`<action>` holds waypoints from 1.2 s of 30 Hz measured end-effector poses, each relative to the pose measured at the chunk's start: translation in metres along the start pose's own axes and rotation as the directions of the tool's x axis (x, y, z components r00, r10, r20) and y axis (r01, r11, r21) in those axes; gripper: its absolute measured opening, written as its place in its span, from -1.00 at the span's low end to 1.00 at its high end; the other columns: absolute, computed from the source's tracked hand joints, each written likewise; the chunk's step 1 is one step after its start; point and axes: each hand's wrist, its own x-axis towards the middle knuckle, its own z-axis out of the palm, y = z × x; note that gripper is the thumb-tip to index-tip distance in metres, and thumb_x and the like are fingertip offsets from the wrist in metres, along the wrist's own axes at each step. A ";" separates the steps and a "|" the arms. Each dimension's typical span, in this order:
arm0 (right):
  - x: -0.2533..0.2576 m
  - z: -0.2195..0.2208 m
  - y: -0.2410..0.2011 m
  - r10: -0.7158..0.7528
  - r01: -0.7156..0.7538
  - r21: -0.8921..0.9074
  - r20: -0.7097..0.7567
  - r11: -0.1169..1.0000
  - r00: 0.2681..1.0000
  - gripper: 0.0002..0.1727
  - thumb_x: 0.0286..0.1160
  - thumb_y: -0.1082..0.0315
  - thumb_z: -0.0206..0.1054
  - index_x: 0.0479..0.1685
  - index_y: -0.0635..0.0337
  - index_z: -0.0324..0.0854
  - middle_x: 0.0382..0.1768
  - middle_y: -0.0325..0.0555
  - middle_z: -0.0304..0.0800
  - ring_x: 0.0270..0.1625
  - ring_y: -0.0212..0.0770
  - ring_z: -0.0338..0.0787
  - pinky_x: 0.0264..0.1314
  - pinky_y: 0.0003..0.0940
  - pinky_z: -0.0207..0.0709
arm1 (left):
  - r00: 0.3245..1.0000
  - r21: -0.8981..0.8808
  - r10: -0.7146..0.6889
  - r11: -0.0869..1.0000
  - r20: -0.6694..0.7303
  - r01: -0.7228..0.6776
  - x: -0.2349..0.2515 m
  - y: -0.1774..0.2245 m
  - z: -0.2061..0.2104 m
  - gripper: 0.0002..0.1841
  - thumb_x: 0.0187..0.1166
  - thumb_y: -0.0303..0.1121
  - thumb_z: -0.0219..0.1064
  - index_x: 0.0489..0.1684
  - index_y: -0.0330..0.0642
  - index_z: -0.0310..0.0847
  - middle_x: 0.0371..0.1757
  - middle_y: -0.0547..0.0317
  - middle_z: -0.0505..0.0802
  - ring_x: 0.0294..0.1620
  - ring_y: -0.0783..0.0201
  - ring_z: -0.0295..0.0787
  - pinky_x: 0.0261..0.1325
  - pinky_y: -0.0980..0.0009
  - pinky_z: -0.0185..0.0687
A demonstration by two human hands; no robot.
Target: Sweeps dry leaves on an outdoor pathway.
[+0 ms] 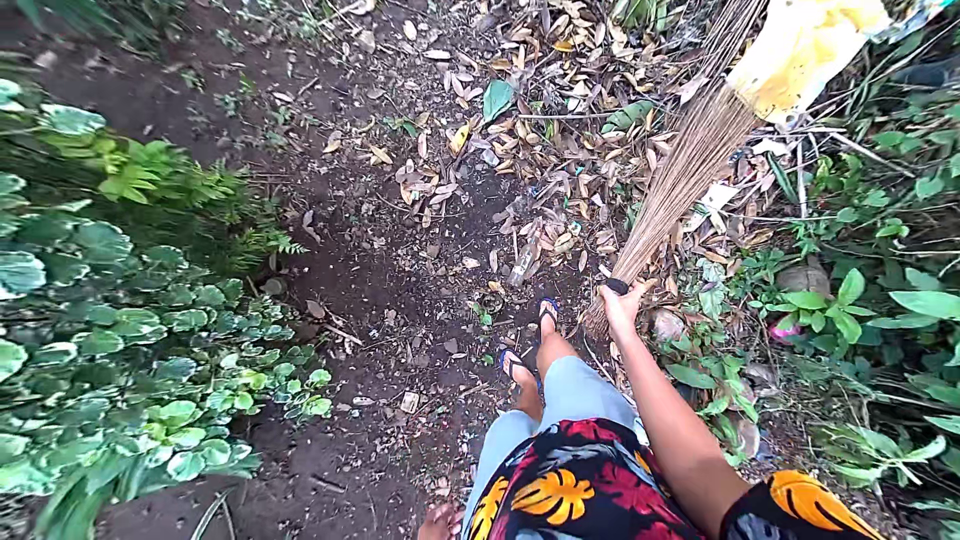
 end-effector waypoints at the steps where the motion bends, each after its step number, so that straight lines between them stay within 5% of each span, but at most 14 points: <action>1: -0.007 -0.001 -0.007 0.014 -0.017 0.057 0.049 0.998 0.999 -0.04 0.20 0.59 0.56 0.64 0.34 0.01 0.20 0.34 0.62 0.03 0.03 0.82 0.09 -0.08 0.75 | 1.000 0.006 -0.015 1.000 -0.004 0.015 0.000 -0.008 -0.002 -0.63 0.86 -0.42 0.04 0.50 -0.47 0.41 0.11 -0.30 0.76 -0.11 0.14 0.72 0.03 0.18 0.65; 3: -0.027 0.001 -0.023 0.087 -0.110 0.120 0.180 0.987 0.980 -0.12 0.30 0.63 0.47 0.62 0.35 -0.01 0.02 0.30 0.66 -0.27 -0.01 0.85 -0.20 -0.11 0.82 | 0.999 0.017 -0.035 0.999 -0.012 0.035 0.007 -0.017 -0.002 -0.64 0.86 -0.41 0.05 0.47 -0.43 0.45 0.09 -0.26 0.78 -0.10 0.13 0.74 0.03 0.17 0.66; 6: -0.061 0.017 -0.022 0.220 -0.256 0.032 0.417 0.966 0.882 -0.18 0.40 0.54 0.43 0.63 0.32 0.00 -0.08 0.25 0.74 -0.34 0.01 0.84 -0.25 -0.07 0.82 | 1.000 0.009 -0.007 1.000 -0.018 0.007 0.013 0.004 0.002 -0.62 0.86 -0.41 0.04 0.52 -0.41 0.40 0.13 -0.28 0.77 -0.07 0.12 0.76 0.05 0.17 0.67; 10: -0.096 0.057 -0.001 0.374 -0.295 -0.231 0.611 0.927 0.698 -0.15 0.26 0.48 0.55 0.61 0.30 0.16 0.09 0.30 0.72 -0.05 0.10 0.83 0.04 0.04 0.75 | 0.986 -0.029 0.165 0.986 -0.025 -0.166 0.004 0.067 0.018 -0.60 0.83 -0.41 0.06 0.54 -0.42 0.37 0.12 -0.31 0.77 -0.08 0.09 0.76 0.03 0.15 0.68; 13: -0.073 0.084 0.012 0.490 -0.306 -0.383 0.655 0.872 0.576 -0.08 0.14 0.49 0.63 0.63 0.30 0.23 0.26 0.33 0.67 0.19 0.12 0.76 0.26 0.06 0.64 | 0.952 0.001 0.306 0.952 -0.023 -0.306 -0.019 0.119 0.034 -0.62 0.82 -0.45 0.06 0.52 -0.45 0.38 0.04 -0.27 0.80 -0.17 0.15 0.78 -0.04 0.20 0.70; 16: -0.004 0.083 0.004 0.547 -0.338 -0.430 0.653 0.837 0.523 -0.27 0.34 0.43 0.50 0.58 0.31 0.32 0.04 0.25 0.73 -0.16 0.04 0.81 -0.07 -0.02 0.75 | 0.926 0.032 0.378 0.926 -0.026 -0.377 -0.039 0.154 0.051 -0.63 0.81 -0.46 0.07 0.50 -0.44 0.41 0.01 -0.22 0.80 -0.18 0.20 0.78 -0.03 0.25 0.71; 18: 0.057 0.064 -0.009 0.534 -0.375 -0.380 0.602 0.845 0.594 -0.51 0.46 0.38 0.39 0.37 0.35 0.47 -0.16 0.12 0.73 -0.34 -0.09 0.76 -0.23 -0.14 0.73 | 0.922 0.047 0.387 0.921 -0.017 -0.386 -0.049 0.164 0.059 -0.63 0.81 -0.47 0.07 0.51 -0.43 0.40 0.04 -0.24 0.79 -0.14 0.18 0.79 0.02 0.24 0.71; 20: 0.119 0.034 -0.011 0.461 -0.399 -0.232 0.477 0.887 0.748 -0.54 0.46 0.42 0.40 0.32 0.39 0.48 -0.16 0.13 0.72 -0.34 -0.10 0.76 -0.24 -0.17 0.73 | 0.928 0.057 0.372 0.927 -0.016 -0.371 -0.057 0.165 0.069 -0.63 0.81 -0.49 0.06 0.51 -0.43 0.40 0.06 -0.25 0.79 -0.11 0.16 0.79 0.04 0.22 0.71; 22: 0.166 0.007 0.000 0.317 -0.293 -0.124 0.276 0.948 0.908 -0.28 0.25 0.52 0.54 0.49 0.39 0.35 0.09 0.29 0.71 -0.10 0.03 0.83 -0.06 -0.05 0.78 | 0.943 0.060 0.332 0.942 -0.013 -0.330 -0.059 0.156 0.080 -0.63 0.80 -0.51 0.06 0.50 -0.45 0.41 0.08 -0.29 0.79 -0.10 0.12 0.79 0.05 0.19 0.70; 24: 0.178 -0.016 0.005 0.219 -0.203 -0.132 0.122 0.970 0.968 0.04 0.12 0.49 0.63 0.73 0.29 0.09 0.37 0.36 0.60 0.32 0.15 0.71 0.33 0.06 0.64 | 0.963 0.069 0.269 0.961 -0.001 -0.268 -0.057 0.138 0.089 -0.63 0.80 -0.51 0.07 0.50 -0.48 0.40 0.09 -0.33 0.78 -0.09 0.06 0.79 0.05 0.15 0.70; 27: 0.141 -0.035 0.005 0.146 -0.138 -0.115 0.066 0.984 0.987 0.13 0.16 0.46 0.64 0.77 0.30 -0.08 0.41 0.42 0.54 0.40 0.17 0.67 0.39 0.06 0.61 | 0.989 0.103 0.145 0.984 0.021 -0.147 -0.049 0.104 0.102 -0.62 0.78 -0.50 0.12 0.49 -0.47 0.41 0.07 -0.35 0.80 -0.09 0.02 0.82 0.04 0.10 0.72; 31: 0.069 -0.074 0.003 0.191 -0.176 -0.092 0.182 0.980 0.965 0.02 0.23 0.52 0.57 0.73 0.31 -0.06 0.27 0.38 0.61 0.14 0.11 0.80 0.16 0.04 0.73 | 0.998 0.174 0.034 0.984 0.045 -0.041 -0.050 0.092 0.111 -0.60 0.80 -0.46 0.13 0.55 -0.43 0.39 0.15 -0.38 0.79 0.03 -0.06 0.82 0.16 0.03 0.69; 34: 0.042 -0.104 0.001 0.286 -0.287 -0.043 0.297 0.957 0.911 -0.08 0.28 0.63 0.48 0.69 0.30 0.01 0.08 0.30 0.67 -0.33 0.00 0.84 -0.28 -0.09 0.81 | 0.994 0.155 0.105 0.982 0.030 -0.109 -0.053 0.110 0.115 -0.60 0.79 -0.46 0.12 0.54 -0.43 0.40 0.11 -0.35 0.79 -0.06 -0.02 0.79 0.07 0.07 0.69; 36: 0.038 -0.117 0.006 0.335 -0.326 -0.086 0.339 0.942 0.879 -0.08 0.24 0.63 0.49 0.68 0.30 0.05 0.10 0.31 0.66 -0.33 0.02 0.83 -0.29 -0.07 0.80 | 0.981 0.107 0.193 0.975 0.001 -0.192 -0.059 0.132 0.119 -0.60 0.80 -0.45 0.10 0.53 -0.45 0.39 0.12 -0.35 0.78 -0.08 0.00 0.79 0.05 0.08 0.70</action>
